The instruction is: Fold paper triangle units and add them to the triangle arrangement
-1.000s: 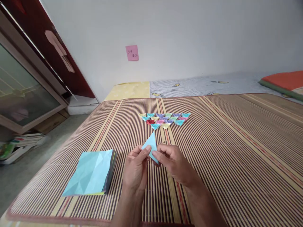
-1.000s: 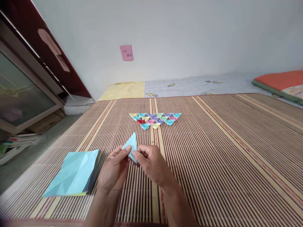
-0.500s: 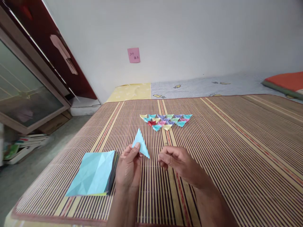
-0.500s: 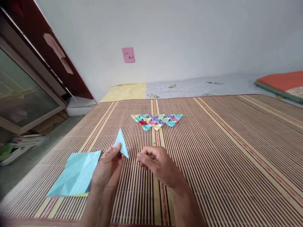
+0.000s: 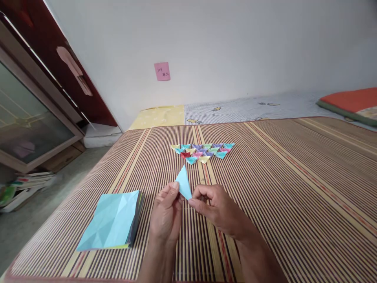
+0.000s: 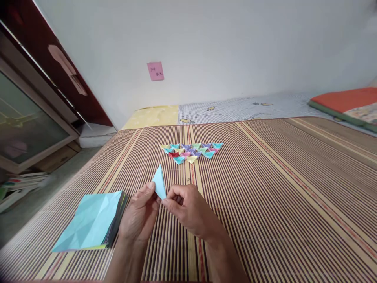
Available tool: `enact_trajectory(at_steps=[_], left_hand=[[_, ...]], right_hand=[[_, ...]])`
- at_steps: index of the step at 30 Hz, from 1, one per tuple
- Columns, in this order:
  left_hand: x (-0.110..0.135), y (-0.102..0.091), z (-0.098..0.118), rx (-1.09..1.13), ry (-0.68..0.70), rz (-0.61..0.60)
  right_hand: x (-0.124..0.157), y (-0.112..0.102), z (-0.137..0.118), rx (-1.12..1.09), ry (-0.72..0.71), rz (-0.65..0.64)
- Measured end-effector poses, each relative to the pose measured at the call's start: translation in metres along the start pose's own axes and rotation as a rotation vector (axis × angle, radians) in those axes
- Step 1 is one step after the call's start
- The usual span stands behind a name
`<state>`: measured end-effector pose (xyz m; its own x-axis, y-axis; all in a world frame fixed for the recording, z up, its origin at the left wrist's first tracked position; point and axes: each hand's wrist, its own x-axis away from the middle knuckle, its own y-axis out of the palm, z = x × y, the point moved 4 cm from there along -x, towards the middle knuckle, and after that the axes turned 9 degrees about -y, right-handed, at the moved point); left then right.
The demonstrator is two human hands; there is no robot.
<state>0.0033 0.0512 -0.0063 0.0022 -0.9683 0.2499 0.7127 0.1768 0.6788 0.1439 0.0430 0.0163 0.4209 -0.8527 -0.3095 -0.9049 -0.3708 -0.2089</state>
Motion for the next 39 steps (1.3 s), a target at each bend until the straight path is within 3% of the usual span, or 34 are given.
enact_trajectory(at_steps=[2,4,8,10,16,35,39], left_hand=[[0.000,0.000,0.003,-0.003,0.002,-0.011],[0.000,0.000,0.005,-0.003,-0.004,-0.030],[0.001,0.005,0.002,-0.009,-0.058,-0.115],[0.003,0.009,-0.002,-0.016,-0.096,-0.164],[0.005,0.014,-0.012,0.004,-0.149,-0.239],[0.005,0.011,-0.013,-0.017,-0.157,-0.270],[0.007,0.011,-0.009,-0.135,-0.069,-0.218]], right_hand=[[0.003,-0.001,0.000,-0.035,0.038,-0.082],[0.004,-0.005,0.000,-0.075,0.051,-0.084],[0.000,-0.016,-0.002,-0.166,-0.013,0.172],[-0.002,-0.014,-0.002,-0.254,-0.032,0.228],[-0.005,-0.007,-0.001,-0.435,-0.033,0.236],[-0.004,-0.007,0.003,-0.505,-0.036,0.203],[-0.003,-0.007,0.001,-0.423,-0.053,0.238]])
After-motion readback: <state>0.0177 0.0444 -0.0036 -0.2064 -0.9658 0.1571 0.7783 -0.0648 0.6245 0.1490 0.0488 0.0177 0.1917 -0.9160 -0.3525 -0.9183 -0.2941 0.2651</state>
